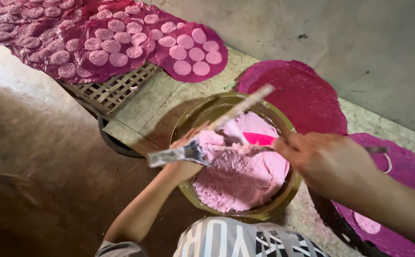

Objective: The person scoops pink dough from a bowl and uses a manual press to form round discs, placing them on a pink mat. The person repeatedly fills the press, compresses the dough, and arranges the finished discs in rows.

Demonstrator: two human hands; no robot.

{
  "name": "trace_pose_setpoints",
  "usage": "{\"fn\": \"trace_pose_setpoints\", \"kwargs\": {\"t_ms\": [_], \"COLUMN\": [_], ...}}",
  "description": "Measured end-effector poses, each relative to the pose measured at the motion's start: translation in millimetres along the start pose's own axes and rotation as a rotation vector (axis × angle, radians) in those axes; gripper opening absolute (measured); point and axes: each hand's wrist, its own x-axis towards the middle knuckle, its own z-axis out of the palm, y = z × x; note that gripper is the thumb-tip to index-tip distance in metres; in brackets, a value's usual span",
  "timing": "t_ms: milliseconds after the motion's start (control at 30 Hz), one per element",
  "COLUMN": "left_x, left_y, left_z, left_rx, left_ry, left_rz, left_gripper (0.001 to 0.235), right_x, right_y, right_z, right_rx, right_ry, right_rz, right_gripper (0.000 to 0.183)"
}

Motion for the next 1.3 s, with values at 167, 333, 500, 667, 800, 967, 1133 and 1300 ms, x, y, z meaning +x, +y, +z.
{"fn": "trace_pose_setpoints", "kwargs": {"t_ms": [167, 333, 500, 667, 800, 967, 1133, 1300], "left_x": [4.9, -4.1, -6.4, -15.3, -19.6, -29.4, -26.3, -31.3], "left_y": [12.0, 18.2, 1.3, -2.3, 13.5, 31.9, 8.7, 2.3], "left_z": [34.7, 33.3, 2.8, 14.1, 34.8, 16.4, -15.4, 8.0], "left_rx": [-0.288, -0.194, -0.146, -0.213, -0.195, -0.335, -0.428, -0.093], "left_ry": [-0.022, 0.062, -0.097, 0.064, 0.148, 0.094, 0.156, 0.19], "left_rz": [0.002, -0.173, -0.519, -0.174, 0.029, -0.1, -0.148, 0.082], "left_gripper": [0.03, 0.04, 0.028, 0.027, 0.045, 0.023, 0.016, 0.04], "right_x": [44.6, 57.5, -1.9, -2.7, 46.2, 44.3, -9.9, 2.4], "right_y": [-16.1, -45.9, -4.3, -0.9, -47.2, -65.1, -15.8, -23.4], "right_z": [58.9, 51.0, 12.7, 21.5, 6.5, -11.6, -9.3, -20.8], "right_rx": [-0.1, -0.124, -0.031, -0.135, -0.239, 0.038, -0.299, -0.344], "right_ry": [-0.452, -0.262, -0.39, -0.202, -0.335, -0.296, -0.428, -0.266], "right_rz": [-0.029, -0.228, 0.186, 0.019, -0.159, -0.129, 0.209, -0.023], "right_gripper": [0.028, 0.04, 0.043, 0.041, 0.027, 0.036, 0.037, 0.051]}}
